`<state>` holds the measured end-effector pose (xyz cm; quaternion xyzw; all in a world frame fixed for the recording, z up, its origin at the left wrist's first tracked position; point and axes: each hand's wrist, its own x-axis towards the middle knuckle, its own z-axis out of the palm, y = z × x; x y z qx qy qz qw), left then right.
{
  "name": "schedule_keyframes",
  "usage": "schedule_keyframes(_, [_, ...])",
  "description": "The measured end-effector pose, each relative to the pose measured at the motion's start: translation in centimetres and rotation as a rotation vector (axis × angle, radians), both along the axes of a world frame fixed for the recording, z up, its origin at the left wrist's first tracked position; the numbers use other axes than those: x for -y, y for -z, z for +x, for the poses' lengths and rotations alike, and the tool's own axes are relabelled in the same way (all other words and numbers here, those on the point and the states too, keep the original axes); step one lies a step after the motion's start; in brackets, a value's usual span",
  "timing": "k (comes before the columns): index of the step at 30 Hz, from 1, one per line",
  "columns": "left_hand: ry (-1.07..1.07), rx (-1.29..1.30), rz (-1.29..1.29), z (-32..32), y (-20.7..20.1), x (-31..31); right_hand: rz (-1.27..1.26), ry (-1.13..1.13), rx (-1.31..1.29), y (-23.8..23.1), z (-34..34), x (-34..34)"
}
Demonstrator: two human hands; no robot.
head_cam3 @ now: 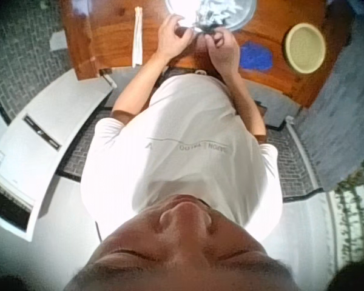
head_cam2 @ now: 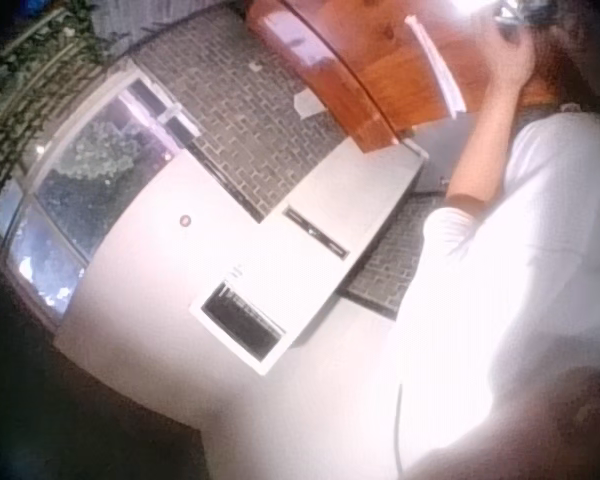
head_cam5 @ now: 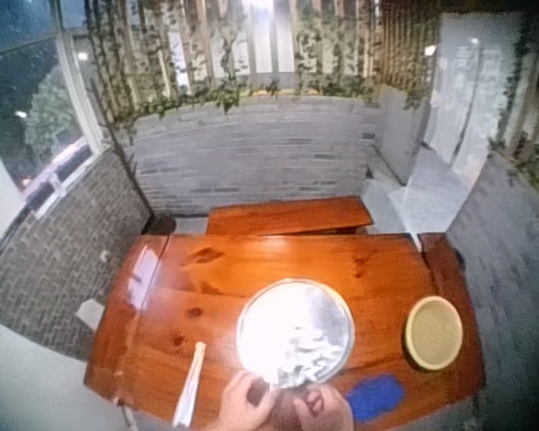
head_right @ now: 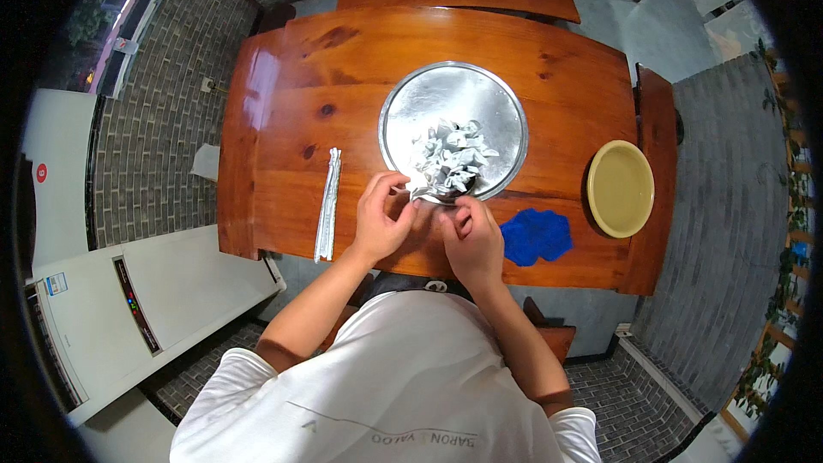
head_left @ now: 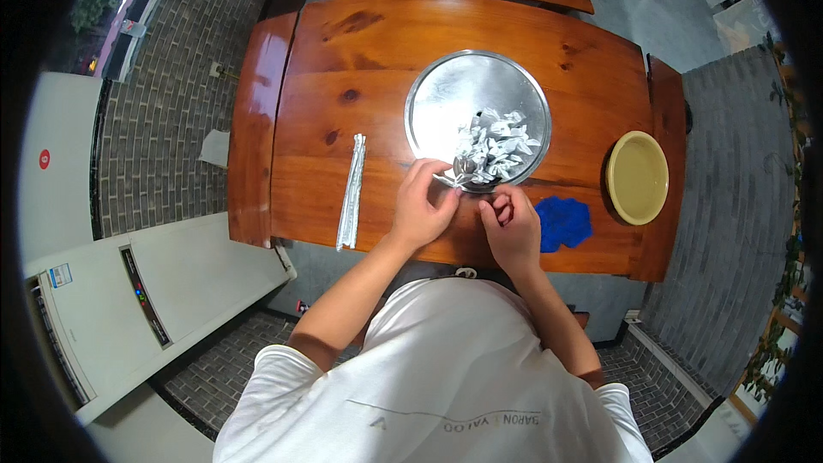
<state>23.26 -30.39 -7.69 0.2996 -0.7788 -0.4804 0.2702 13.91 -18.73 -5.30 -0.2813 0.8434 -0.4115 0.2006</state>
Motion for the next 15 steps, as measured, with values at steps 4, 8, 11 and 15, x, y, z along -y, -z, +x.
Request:
schedule_keyframes(4, [0.081, -0.082, -0.042, -1.4, -0.6, -1.4, -0.273, -0.002, -0.093, 0.5, -0.7, -0.6])
schedule_keyframes(8, [0.004, -0.034, -0.053, -2.0, -0.3, -2.4, -0.323, 0.009, 0.033, 0.9, -1.3, -0.7])
schedule_keyframes(11, [-0.029, -0.051, -0.020, -2.4, -0.1, -2.8, -0.345, -0.030, -0.168, 1.1, -1.6, -0.4])
schedule_keyframes(15, [0.013, -0.111, -0.078, -2.4, 0.1, -2.9, -0.250, -0.055, -0.251, 1.2, -1.7, -0.3])
